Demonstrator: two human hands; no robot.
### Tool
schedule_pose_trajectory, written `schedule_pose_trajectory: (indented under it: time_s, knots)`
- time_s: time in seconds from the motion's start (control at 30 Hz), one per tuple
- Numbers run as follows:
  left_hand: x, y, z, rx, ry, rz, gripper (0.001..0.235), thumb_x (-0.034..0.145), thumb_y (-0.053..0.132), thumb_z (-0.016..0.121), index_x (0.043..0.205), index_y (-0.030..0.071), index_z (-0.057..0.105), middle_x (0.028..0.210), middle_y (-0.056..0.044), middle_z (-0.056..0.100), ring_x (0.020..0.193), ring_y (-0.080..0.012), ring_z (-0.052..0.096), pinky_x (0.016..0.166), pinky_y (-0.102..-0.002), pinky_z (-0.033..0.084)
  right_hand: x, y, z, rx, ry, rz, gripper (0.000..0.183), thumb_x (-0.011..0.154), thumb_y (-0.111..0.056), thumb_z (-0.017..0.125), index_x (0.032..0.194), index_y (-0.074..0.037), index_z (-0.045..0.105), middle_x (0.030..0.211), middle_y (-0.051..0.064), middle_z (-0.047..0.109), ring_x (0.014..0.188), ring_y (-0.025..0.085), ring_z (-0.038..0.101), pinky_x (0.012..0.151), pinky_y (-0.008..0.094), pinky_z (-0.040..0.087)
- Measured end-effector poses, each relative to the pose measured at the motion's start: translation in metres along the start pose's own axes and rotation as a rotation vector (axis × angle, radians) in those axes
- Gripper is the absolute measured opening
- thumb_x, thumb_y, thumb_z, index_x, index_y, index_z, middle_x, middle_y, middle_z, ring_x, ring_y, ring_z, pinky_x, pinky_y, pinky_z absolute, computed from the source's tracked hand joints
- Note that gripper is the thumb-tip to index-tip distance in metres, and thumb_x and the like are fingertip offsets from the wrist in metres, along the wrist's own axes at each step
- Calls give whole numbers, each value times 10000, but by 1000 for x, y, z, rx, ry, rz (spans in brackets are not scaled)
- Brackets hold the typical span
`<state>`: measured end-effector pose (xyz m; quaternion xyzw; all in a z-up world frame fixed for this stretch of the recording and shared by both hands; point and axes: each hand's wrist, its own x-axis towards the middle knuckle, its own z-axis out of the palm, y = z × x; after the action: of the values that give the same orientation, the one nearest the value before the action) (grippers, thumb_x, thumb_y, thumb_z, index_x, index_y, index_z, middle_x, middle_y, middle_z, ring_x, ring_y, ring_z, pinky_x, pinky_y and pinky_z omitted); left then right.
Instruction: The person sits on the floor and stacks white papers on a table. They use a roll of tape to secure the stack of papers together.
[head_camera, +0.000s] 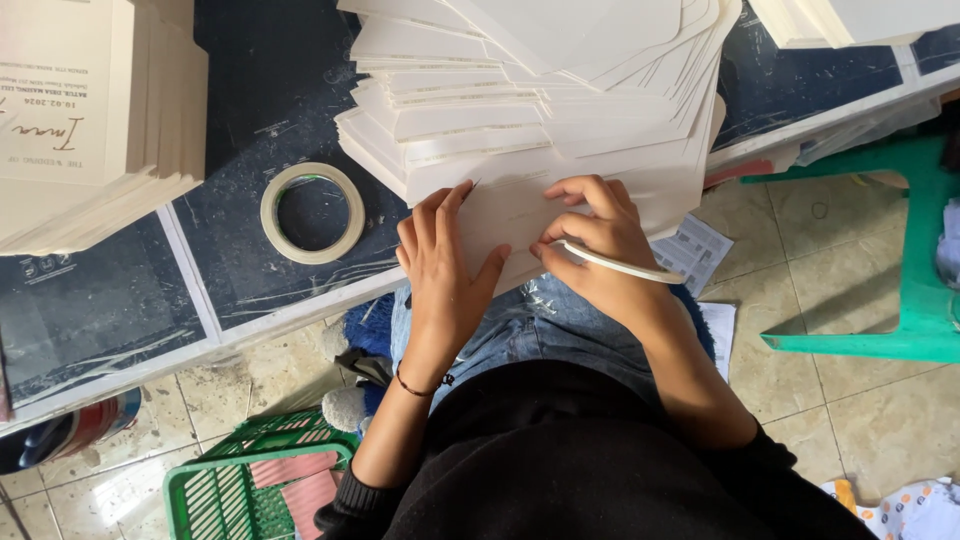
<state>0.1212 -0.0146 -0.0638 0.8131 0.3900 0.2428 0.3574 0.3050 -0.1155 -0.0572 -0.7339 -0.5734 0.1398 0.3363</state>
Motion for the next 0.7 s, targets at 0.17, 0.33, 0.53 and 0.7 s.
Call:
schedule_pose_trajectory:
  time_s: [0.17,0.33,0.53,0.7]
  knots:
    - [1,6,1,38,3,-10,907,804,119,963,1580,66,496,1430,-150,508,1221,-359,448,970,-452,343,1,3,2,-19,6,-12,123,864,-141,895,864,-119,774,1293,-1,631,1202,276,619,993,449,494]
    - [2,9,1,60,-14,-64,935,779,84,965,1582,81,488,1438,-146,496,1239,-365,434,998,-461,340,-2,6,-9,-45,24,-3,79,942,-146,847,889,-108,802,1314,28,637,1196,315,630,983,414,525]
    - [2,11,2,76,-22,-81,926,784,78,951,1581,104,481,1442,-126,480,1252,-357,418,1008,-462,336,-4,30,-23,-17,161,97,160,876,-101,939,898,-66,785,1297,62,632,1164,311,682,991,418,560]
    - [7,18,18,142,2,-62,938,769,121,969,1572,103,482,1416,-131,466,1201,-352,391,987,-490,321,-5,36,-16,-5,175,130,201,849,-122,974,886,-71,783,1307,44,630,1167,291,693,997,404,568]
